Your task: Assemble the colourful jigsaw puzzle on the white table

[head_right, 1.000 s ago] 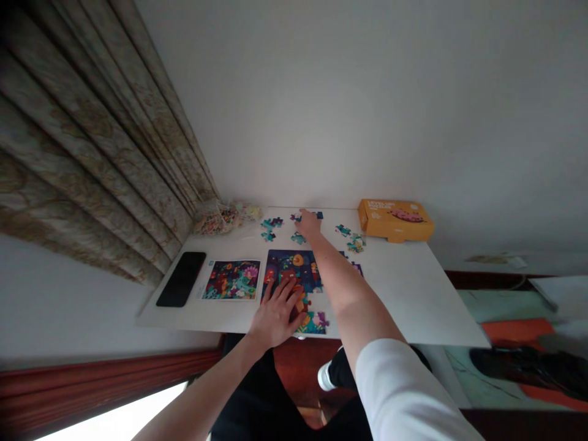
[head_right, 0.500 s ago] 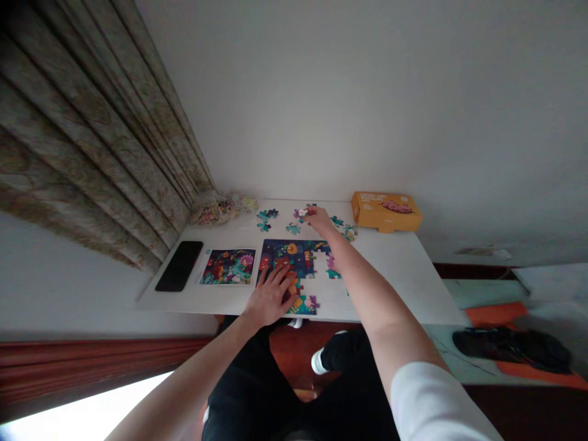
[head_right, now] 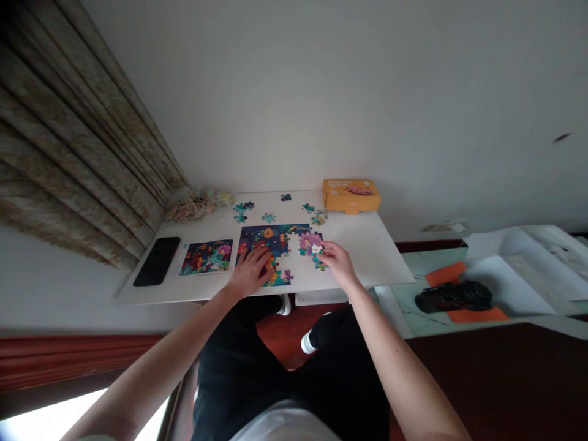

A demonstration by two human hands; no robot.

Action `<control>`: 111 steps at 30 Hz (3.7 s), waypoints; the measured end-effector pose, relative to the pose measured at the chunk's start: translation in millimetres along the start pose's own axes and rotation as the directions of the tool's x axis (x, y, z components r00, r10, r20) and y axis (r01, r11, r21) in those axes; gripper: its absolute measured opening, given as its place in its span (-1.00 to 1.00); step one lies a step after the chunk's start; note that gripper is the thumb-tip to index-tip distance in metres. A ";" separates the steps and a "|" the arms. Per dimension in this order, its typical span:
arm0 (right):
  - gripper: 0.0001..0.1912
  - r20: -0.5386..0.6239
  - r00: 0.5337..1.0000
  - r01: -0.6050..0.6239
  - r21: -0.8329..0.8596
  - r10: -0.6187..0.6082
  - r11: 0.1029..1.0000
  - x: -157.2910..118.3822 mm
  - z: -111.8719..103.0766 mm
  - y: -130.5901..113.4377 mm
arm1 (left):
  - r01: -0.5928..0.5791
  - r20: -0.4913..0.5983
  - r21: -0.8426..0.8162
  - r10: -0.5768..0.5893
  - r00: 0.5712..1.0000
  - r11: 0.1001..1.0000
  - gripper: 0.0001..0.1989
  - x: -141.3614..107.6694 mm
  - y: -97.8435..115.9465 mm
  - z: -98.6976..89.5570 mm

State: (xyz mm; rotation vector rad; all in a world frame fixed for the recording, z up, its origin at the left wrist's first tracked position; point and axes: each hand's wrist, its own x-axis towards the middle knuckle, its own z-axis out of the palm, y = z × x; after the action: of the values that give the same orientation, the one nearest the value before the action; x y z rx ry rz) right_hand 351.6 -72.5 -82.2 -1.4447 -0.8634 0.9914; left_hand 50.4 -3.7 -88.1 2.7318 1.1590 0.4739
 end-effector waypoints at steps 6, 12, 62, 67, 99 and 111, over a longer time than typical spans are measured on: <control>-0.48 0.067 0.997 0.034 0.008 -0.034 0.999 -22.5 8.5 9.6 | -0.090 -0.049 -0.224 0.081 0.996 0.970 -0.46 11.7 37.6 1.8; -0.52 0.130 0.990 0.044 0.020 -0.046 0.999 -32.4 13.3 4.1 | -0.145 -0.069 -0.419 0.127 0.989 0.897 -0.29 22.8 70.2 11.0; -0.58 0.093 0.994 0.054 -0.049 -0.049 0.997 -11.6 33.9 17.4 | 0.057 -0.093 -0.147 -0.071 0.993 0.987 -0.64 2.4 3.0 9.0; -0.57 0.040 0.999 0.025 -0.016 -0.024 1.000 -3.8 29.8 20.2 | 0.093 -0.083 -0.072 -0.098 0.992 0.993 -0.62 -3.4 3.4 13.3; -0.52 0.050 0.997 -0.054 0.056 0.051 0.997 -7.1 41.7 18.4 | 0.149 -0.161 -0.091 -0.162 0.973 0.985 -0.66 -2.6 12.1 20.1; -0.48 0.076 0.997 -0.018 0.135 0.007 0.991 -37.3 67.8 -7.0 | 0.271 0.150 -0.920 -0.384 0.911 0.283 -0.64 16.3 67.7 17.2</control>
State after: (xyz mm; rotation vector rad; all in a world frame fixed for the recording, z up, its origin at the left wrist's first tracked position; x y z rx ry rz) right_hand 274.9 -80.4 -72.7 -1.3060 -0.8256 1.0987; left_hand 112.7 -39.1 -83.9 1.4039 0.9555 0.8744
